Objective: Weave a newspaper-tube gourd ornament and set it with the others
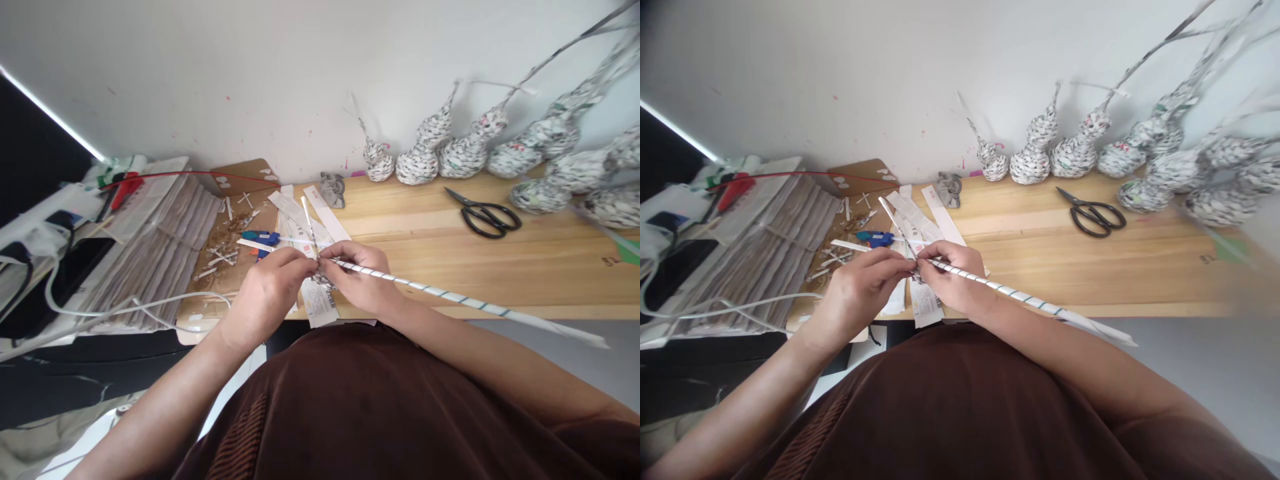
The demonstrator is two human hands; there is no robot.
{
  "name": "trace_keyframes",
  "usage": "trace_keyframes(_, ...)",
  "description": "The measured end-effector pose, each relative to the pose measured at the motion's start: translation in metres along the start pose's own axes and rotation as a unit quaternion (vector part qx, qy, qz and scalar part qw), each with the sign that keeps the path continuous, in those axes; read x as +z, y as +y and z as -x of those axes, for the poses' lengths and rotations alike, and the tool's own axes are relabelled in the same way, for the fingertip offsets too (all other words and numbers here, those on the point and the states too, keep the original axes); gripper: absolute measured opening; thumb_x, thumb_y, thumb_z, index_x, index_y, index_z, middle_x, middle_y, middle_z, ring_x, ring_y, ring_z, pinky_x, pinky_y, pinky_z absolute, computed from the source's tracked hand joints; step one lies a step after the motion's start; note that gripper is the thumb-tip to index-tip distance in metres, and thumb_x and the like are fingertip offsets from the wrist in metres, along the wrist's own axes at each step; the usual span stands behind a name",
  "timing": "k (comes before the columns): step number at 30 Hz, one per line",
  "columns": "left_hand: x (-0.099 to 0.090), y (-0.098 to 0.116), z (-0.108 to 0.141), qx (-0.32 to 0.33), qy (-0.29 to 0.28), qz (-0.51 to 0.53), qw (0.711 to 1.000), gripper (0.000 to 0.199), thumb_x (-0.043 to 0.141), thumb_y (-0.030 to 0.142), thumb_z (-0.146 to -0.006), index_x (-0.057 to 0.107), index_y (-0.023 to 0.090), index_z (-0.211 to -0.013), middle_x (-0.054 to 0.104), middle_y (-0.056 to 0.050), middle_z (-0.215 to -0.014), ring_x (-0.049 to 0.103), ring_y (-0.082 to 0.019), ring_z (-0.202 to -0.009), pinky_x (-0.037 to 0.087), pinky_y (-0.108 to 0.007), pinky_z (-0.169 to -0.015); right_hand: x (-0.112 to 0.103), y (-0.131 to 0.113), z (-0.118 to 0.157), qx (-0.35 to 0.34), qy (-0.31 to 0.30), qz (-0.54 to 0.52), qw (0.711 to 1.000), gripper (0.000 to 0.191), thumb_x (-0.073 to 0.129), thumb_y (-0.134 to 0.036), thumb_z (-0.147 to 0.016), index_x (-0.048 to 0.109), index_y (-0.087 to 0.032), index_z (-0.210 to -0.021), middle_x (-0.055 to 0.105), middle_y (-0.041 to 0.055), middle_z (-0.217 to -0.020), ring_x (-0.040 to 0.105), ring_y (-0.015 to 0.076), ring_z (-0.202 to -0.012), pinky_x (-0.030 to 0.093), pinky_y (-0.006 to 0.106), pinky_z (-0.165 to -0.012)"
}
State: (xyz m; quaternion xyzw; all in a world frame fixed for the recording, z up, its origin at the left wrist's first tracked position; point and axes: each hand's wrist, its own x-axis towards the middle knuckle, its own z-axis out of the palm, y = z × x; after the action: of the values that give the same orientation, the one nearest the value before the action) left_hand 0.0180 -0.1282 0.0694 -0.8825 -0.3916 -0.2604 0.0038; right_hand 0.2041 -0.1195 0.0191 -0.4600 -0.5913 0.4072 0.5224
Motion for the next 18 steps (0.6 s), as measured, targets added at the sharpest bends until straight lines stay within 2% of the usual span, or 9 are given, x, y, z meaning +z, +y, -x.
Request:
trace_keyframes(2,-0.003,-0.002,-0.005,-0.005,-0.024,0.023,0.999,0.015,0.061,0.014,-0.096,0.075,0.019,-0.098,0.075,-0.005,-0.097,0.072,-0.016,-0.086,0.056,-0.026,-0.076,0.0,-0.001,0.001,0.007,-0.001,0.0,1.0,0.009,0.072,-0.026,-0.08,0.076,-0.02,-0.085,0.077,0.001,-0.074,0.07,0.0147,-0.063,0.053,0.024,-0.06)
trace_keyframes(5,-0.007,-0.001,-0.014,-0.05,-0.048,0.077,0.995,0.012,0.066,0.014,-0.092,0.076,0.02,-0.091,0.075,-0.002,-0.088,0.072,-0.014,-0.08,0.055,-0.024,-0.074,-0.001,-0.003,0.0,0.003,0.0,0.002,1.0,0.009,0.071,-0.026,-0.08,0.076,-0.019,-0.085,0.077,0.0007,-0.073,0.07,0.0139,-0.062,0.052,0.023,-0.06)
trace_keyframes(8,-0.006,0.001,-0.017,-0.118,-0.016,0.102,0.988,0.007,0.073,0.015,-0.087,0.076,0.021,-0.089,0.077,0.001,-0.083,0.072,-0.014,-0.076,0.054,-0.024,-0.075,-0.003,-0.005,0.0,-0.004,0.001,0.007,1.0,0.009,0.071,-0.027,-0.081,0.075,-0.019,-0.084,0.076,0.0005,-0.073,0.069,0.0132,-0.062,0.051,0.023,-0.06)
trace_keyframes(10,-0.003,0.001,-0.014,-0.137,0.015,0.104,0.985,0.006,0.074,0.016,-0.086,0.076,0.021,-0.087,0.077,0.001,-0.082,0.072,-0.014,-0.075,0.054,-0.024,-0.075,-0.004,-0.007,-0.001,0.001,0.002,0.007,1.0,0.009,0.071,-0.026,-0.081,0.075,-0.019,-0.083,0.076,0.0009,-0.073,0.068,0.0131,-0.062,0.051,0.023,-0.06)
trace_keyframes(14,0.003,0.001,-0.007,-0.099,0.029,0.086,0.991,0.01,0.068,0.015,-0.091,0.077,0.02,-0.089,0.076,0.0,-0.087,0.071,-0.013,-0.081,0.054,-0.023,-0.077,-0.002,-0.006,-0.001,0.005,-0.002,0.001,1.0,0.008,0.071,-0.026,-0.08,0.074,-0.018,-0.083,0.076,0.0008,-0.072,0.067,0.0129,-0.06,0.05,0.022,-0.058)
trace_keyframes(18,0.002,0.001,-0.008,-0.079,0.009,0.064,0.995,0.016,0.059,0.015,-0.096,0.075,0.019,-0.093,0.073,-0.003,-0.092,0.07,-0.014,-0.084,0.054,-0.025,-0.079,-0.001,-0.003,0.0,0.003,-0.005,-0.003,1.0,0.009,0.072,-0.027,-0.081,0.074,-0.019,-0.084,0.075,0.0006,-0.072,0.068,0.0136,-0.06,0.051,0.023,-0.057)
